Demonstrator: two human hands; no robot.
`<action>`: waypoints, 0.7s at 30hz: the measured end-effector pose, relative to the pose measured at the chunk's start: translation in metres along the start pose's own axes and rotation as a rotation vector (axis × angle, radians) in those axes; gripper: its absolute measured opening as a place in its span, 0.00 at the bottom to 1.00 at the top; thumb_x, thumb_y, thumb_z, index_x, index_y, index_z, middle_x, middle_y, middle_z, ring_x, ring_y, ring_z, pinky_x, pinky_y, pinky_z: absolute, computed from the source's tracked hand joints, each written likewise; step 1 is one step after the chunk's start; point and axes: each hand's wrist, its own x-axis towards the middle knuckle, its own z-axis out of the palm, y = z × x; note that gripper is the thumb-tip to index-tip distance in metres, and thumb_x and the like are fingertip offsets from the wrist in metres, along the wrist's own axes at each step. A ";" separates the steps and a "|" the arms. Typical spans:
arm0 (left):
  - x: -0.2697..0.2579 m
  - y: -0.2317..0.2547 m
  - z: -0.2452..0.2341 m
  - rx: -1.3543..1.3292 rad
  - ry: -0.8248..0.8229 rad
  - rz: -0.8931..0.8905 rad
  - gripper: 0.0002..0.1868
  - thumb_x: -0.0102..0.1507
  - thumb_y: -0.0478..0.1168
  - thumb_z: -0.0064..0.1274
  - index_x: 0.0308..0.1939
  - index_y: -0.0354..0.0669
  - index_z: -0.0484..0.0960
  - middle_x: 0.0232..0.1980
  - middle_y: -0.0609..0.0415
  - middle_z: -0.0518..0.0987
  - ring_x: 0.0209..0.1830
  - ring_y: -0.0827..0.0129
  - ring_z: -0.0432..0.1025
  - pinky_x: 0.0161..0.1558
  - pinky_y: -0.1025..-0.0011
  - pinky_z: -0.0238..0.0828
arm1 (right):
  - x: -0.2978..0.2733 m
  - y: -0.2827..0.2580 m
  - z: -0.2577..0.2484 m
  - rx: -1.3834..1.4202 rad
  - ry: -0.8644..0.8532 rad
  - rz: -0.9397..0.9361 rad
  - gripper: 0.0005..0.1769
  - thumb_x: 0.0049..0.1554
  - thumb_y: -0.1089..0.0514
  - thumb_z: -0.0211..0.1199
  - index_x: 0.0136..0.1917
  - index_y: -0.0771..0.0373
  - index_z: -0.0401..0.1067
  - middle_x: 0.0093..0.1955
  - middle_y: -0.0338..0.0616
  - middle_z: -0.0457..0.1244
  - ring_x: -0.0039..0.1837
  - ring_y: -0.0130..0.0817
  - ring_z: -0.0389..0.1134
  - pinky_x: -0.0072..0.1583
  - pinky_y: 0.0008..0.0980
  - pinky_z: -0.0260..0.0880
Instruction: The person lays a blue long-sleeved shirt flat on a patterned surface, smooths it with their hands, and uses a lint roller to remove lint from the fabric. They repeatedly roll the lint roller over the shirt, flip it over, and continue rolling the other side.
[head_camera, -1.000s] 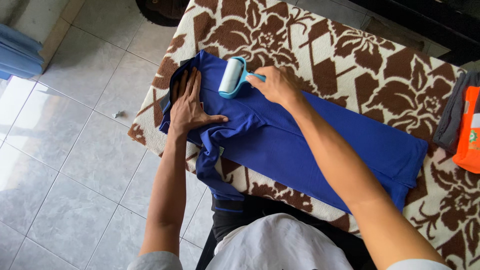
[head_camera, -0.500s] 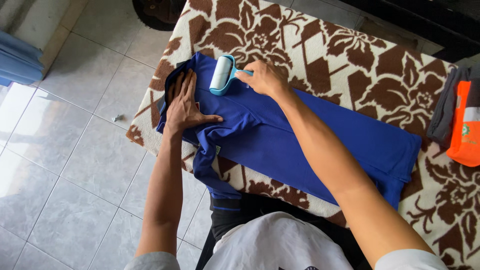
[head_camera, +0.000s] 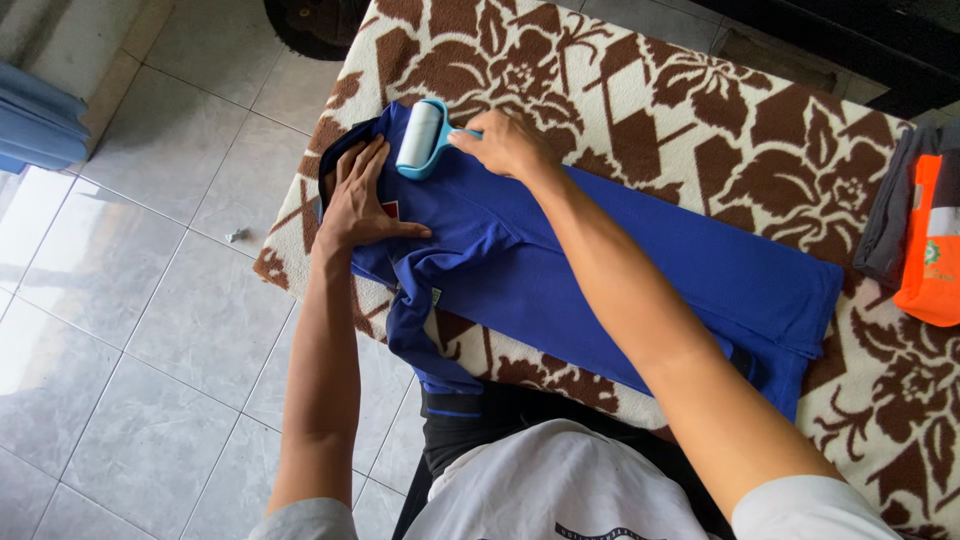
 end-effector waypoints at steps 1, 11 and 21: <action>-0.001 -0.001 0.001 -0.001 -0.007 -0.007 0.82 0.25 0.74 0.75 0.75 0.30 0.63 0.79 0.40 0.60 0.82 0.46 0.46 0.79 0.53 0.40 | -0.004 0.006 -0.001 0.004 -0.001 0.009 0.29 0.57 0.27 0.58 0.57 0.47 0.80 0.46 0.46 0.72 0.52 0.44 0.74 0.56 0.49 0.73; 0.000 0.002 -0.006 -0.053 -0.041 0.012 0.79 0.26 0.70 0.76 0.76 0.36 0.65 0.81 0.43 0.59 0.82 0.46 0.44 0.80 0.52 0.39 | 0.007 -0.024 0.020 0.054 0.049 0.051 0.27 0.60 0.29 0.57 0.47 0.52 0.79 0.42 0.47 0.71 0.50 0.46 0.74 0.55 0.53 0.73; 0.003 -0.010 0.005 0.009 -0.087 -0.011 0.84 0.26 0.72 0.76 0.78 0.33 0.58 0.83 0.43 0.53 0.84 0.47 0.39 0.80 0.53 0.36 | -0.068 0.073 -0.026 -0.005 -0.009 0.117 0.27 0.58 0.29 0.59 0.56 0.48 0.80 0.50 0.48 0.72 0.54 0.49 0.73 0.56 0.52 0.71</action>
